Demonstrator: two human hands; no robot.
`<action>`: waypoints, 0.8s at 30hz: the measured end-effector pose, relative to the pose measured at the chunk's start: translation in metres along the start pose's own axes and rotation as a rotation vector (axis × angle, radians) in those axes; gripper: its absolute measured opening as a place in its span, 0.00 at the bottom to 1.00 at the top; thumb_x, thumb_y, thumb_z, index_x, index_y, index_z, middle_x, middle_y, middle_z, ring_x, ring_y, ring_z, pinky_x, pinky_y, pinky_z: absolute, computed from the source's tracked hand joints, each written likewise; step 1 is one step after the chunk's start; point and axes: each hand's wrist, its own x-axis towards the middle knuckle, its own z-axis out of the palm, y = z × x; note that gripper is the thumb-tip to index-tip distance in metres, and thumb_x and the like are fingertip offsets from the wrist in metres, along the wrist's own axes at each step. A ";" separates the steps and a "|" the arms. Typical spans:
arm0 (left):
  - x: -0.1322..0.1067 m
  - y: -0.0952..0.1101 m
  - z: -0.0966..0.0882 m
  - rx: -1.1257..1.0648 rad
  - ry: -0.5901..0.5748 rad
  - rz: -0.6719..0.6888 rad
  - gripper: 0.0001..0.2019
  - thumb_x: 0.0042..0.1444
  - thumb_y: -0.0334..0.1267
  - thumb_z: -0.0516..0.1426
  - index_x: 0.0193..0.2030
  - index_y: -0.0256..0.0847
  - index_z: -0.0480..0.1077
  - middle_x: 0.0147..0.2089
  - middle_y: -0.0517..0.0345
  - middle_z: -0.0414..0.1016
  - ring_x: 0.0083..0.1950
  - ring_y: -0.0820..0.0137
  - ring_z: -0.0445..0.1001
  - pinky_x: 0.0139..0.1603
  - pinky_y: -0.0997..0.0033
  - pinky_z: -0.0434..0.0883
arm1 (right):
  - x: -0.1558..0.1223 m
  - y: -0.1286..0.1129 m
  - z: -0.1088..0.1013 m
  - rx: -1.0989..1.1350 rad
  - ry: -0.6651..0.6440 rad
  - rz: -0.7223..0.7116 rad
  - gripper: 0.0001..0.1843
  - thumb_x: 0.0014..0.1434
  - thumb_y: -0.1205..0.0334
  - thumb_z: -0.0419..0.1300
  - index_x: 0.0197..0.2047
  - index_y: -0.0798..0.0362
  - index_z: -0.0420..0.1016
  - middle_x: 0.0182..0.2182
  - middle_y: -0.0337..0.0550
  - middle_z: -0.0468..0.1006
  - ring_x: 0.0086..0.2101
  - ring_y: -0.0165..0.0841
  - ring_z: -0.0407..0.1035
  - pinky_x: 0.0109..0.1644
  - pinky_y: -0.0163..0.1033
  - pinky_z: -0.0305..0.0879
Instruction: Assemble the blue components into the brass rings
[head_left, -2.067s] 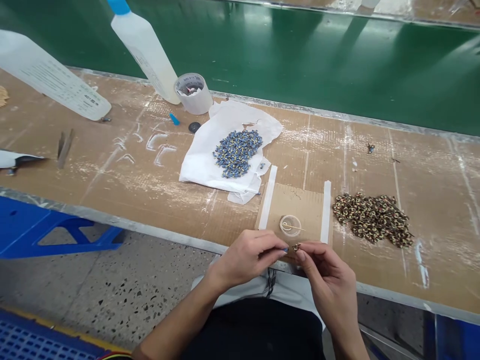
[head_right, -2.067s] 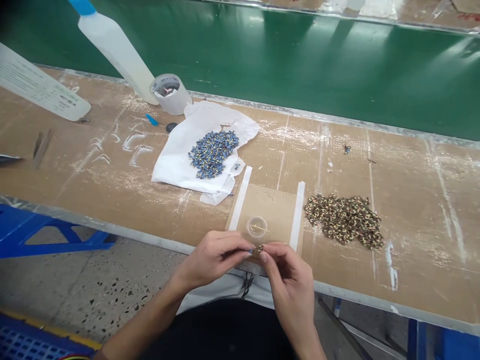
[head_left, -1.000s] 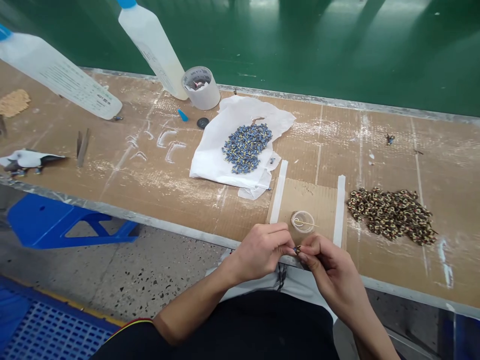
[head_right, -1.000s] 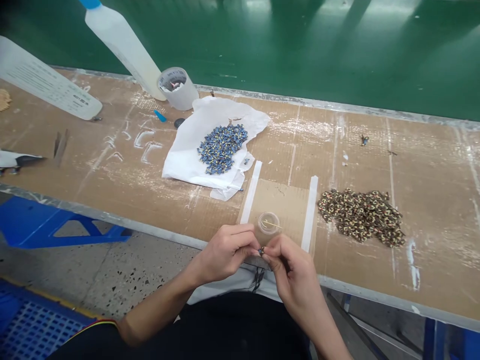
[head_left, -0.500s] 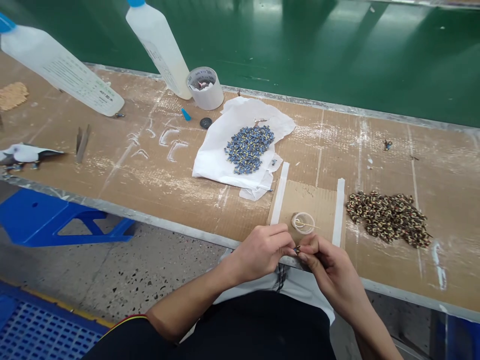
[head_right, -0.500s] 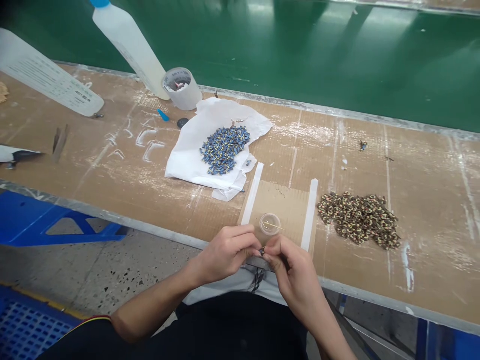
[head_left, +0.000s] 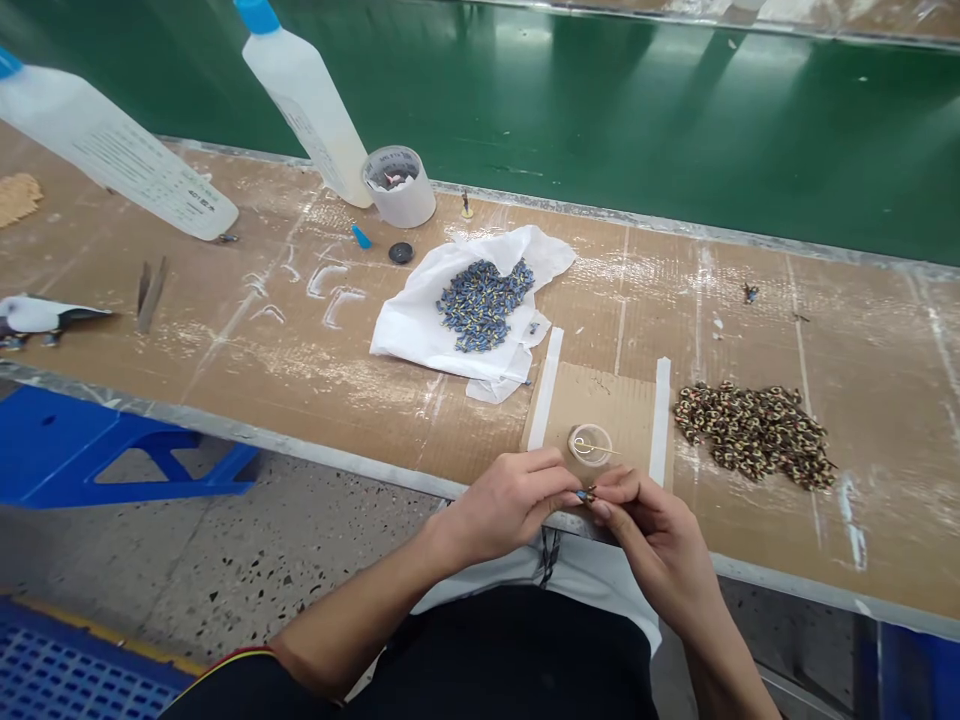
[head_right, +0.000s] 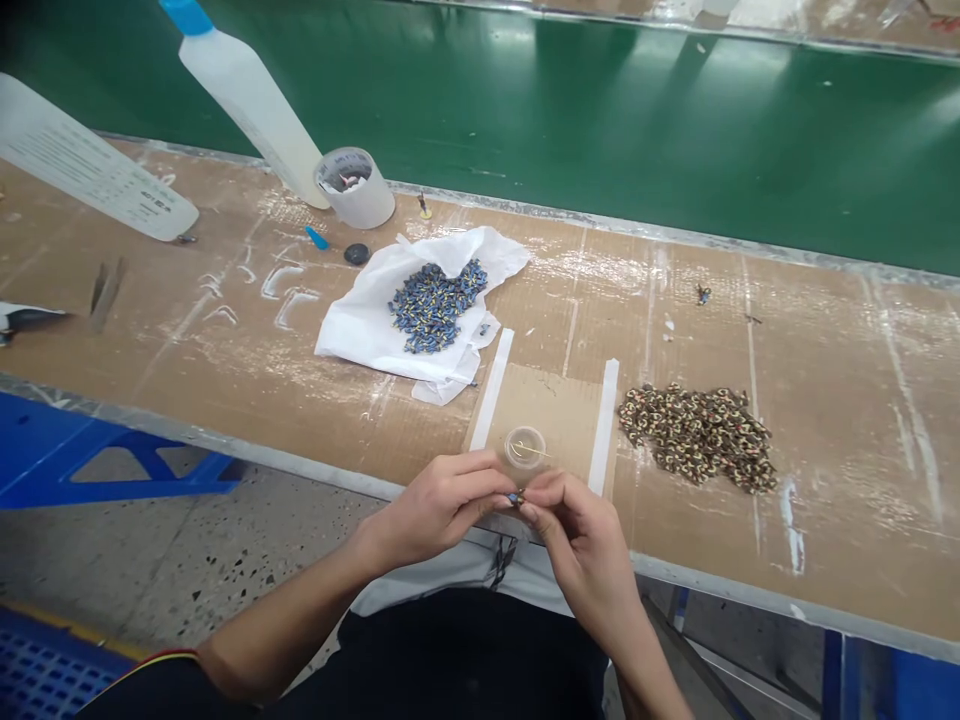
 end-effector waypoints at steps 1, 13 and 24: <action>0.000 0.000 0.001 0.000 0.004 -0.003 0.13 0.70 0.36 0.49 0.41 0.34 0.74 0.36 0.53 0.72 0.35 0.70 0.71 0.38 0.73 0.68 | 0.000 0.000 0.000 -0.002 0.005 0.007 0.05 0.66 0.61 0.60 0.36 0.51 0.72 0.33 0.40 0.71 0.31 0.28 0.68 0.32 0.31 0.66; 0.001 0.003 0.002 0.013 0.127 0.025 0.13 0.69 0.34 0.50 0.35 0.35 0.72 0.31 0.57 0.68 0.31 0.74 0.67 0.32 0.77 0.65 | 0.000 0.004 -0.003 -0.074 0.020 0.051 0.06 0.66 0.60 0.60 0.40 0.52 0.75 0.29 0.41 0.75 0.28 0.31 0.71 0.32 0.35 0.70; 0.000 0.000 0.009 0.271 0.075 0.106 0.15 0.66 0.27 0.46 0.31 0.38 0.68 0.28 0.59 0.63 0.28 0.73 0.63 0.30 0.74 0.62 | 0.004 -0.004 -0.003 -0.264 -0.086 0.010 0.12 0.68 0.62 0.54 0.31 0.51 0.67 0.25 0.38 0.72 0.25 0.29 0.65 0.30 0.33 0.63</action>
